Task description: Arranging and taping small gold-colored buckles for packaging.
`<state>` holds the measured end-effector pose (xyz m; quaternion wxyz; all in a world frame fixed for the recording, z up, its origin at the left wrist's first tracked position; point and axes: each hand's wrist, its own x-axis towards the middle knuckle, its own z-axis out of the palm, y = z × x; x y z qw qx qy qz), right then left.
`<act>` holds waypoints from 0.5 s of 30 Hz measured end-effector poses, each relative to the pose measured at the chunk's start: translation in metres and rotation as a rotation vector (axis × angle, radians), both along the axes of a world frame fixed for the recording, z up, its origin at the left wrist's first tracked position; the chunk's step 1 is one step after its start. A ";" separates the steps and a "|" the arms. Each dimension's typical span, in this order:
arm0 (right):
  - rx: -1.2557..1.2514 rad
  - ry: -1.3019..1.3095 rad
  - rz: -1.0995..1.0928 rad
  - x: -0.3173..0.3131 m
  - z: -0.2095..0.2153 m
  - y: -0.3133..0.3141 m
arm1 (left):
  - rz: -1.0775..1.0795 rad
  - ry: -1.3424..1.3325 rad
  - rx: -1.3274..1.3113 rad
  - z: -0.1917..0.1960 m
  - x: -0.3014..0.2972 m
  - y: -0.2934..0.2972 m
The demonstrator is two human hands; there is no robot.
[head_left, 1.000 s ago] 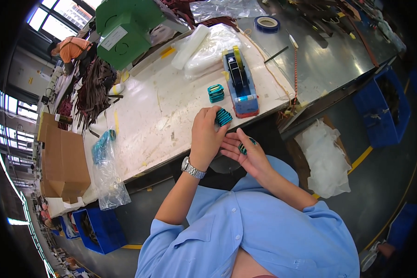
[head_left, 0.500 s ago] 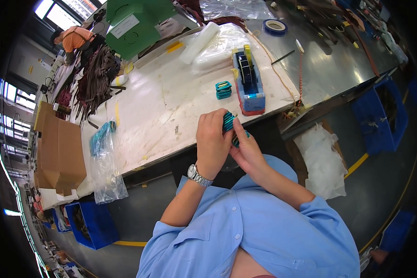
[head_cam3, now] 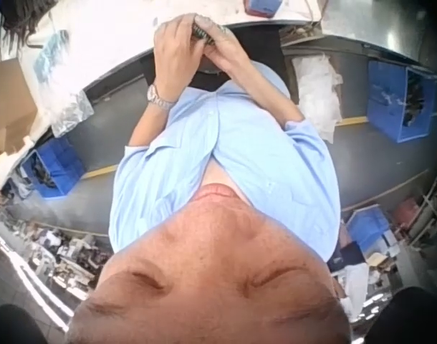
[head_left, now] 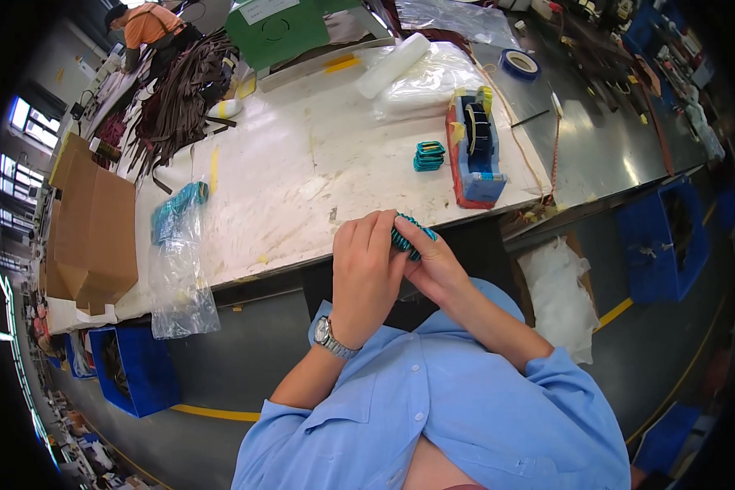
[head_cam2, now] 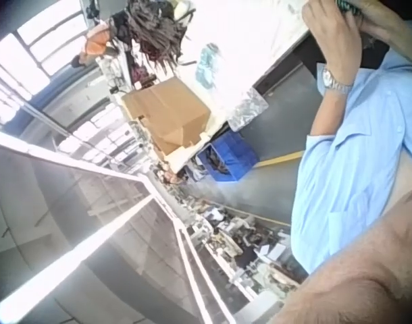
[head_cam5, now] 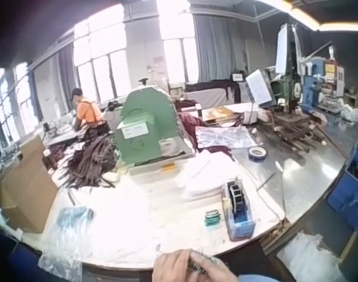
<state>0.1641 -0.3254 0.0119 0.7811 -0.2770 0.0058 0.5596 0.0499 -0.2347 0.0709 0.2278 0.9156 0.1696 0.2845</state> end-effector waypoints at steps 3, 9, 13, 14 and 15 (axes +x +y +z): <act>0.049 -0.062 0.105 0.003 0.006 0.005 | 0.003 -0.017 -0.069 -0.001 -0.016 0.008; 0.109 -0.032 0.309 0.005 0.015 0.014 | -0.071 -0.077 -0.031 0.012 -0.035 0.033; 0.024 -0.004 0.502 -0.010 -0.004 0.019 | -0.218 -0.006 0.048 0.028 -0.049 0.052; -0.026 -0.036 0.520 -0.014 -0.001 0.019 | -0.367 0.059 -0.062 0.024 -0.050 0.060; -0.027 -0.037 0.550 -0.012 -0.012 0.018 | -0.511 0.122 -0.175 0.019 -0.052 0.065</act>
